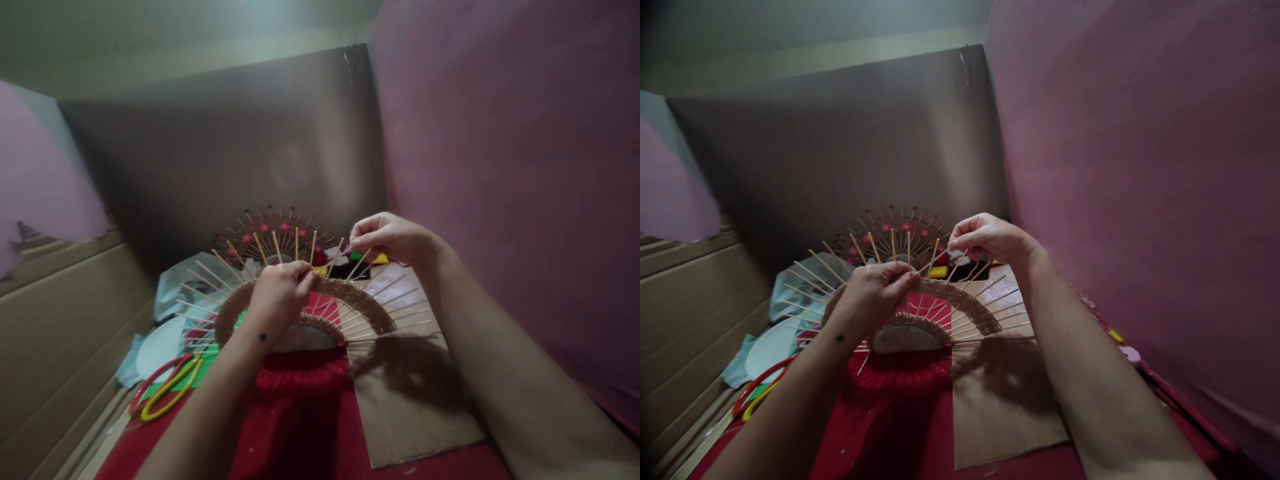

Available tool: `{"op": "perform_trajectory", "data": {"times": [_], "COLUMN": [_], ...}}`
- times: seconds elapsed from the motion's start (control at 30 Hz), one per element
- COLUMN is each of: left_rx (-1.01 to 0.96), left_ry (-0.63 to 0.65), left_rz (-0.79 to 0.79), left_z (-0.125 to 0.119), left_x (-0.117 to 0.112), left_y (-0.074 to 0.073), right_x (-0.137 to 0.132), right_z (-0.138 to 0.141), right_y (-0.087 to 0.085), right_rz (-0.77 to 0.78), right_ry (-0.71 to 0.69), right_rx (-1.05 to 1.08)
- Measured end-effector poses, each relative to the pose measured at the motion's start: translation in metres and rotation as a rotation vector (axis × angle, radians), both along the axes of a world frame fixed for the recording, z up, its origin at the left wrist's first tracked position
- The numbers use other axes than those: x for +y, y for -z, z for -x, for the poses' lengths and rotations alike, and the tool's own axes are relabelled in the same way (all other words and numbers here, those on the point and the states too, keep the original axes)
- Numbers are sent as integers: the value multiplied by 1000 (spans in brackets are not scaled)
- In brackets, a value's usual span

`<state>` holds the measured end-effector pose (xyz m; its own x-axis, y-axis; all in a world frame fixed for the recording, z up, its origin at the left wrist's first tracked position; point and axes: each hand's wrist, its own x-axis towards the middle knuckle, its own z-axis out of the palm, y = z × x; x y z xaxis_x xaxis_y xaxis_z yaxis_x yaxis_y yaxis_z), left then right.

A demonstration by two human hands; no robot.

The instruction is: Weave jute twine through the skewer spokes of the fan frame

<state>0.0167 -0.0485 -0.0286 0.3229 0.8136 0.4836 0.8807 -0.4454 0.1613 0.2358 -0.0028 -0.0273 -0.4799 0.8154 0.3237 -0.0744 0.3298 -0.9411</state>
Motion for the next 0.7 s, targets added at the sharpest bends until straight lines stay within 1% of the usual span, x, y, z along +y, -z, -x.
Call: {"op": "perform_trajectory", "data": {"times": [0.1, 0.23, 0.37, 0.47, 0.57, 0.63, 0.7], "left_rx": [-42, -135, -224, -262, -270, -265, -257], "left_ry": [10, 66, 114, 108, 127, 133, 121], "left_rz": [42, 157, 240, 294, 363, 367, 329], "left_z": [1, 7, 11, 12, 13, 14, 14], "left_x": [1, 1, 1, 0, 0, 1, 1], "left_y": [-1, -3, -5, -6, -7, -7, -7], "right_x": [-11, -20, -23, -23, -22, -22, -24], "right_z": [-3, -4, 1, 3, 1, -1, -2], "right_y": [-8, -14, -16, -16, -15, -15, -17], "right_rz": [-41, -70, -70, -69, -76, -93, -122], "right_ry": [34, 53, 64, 95, 76, 50, 24], "right_rx": [38, -69, -129, -117, -103, -157, -240]}}
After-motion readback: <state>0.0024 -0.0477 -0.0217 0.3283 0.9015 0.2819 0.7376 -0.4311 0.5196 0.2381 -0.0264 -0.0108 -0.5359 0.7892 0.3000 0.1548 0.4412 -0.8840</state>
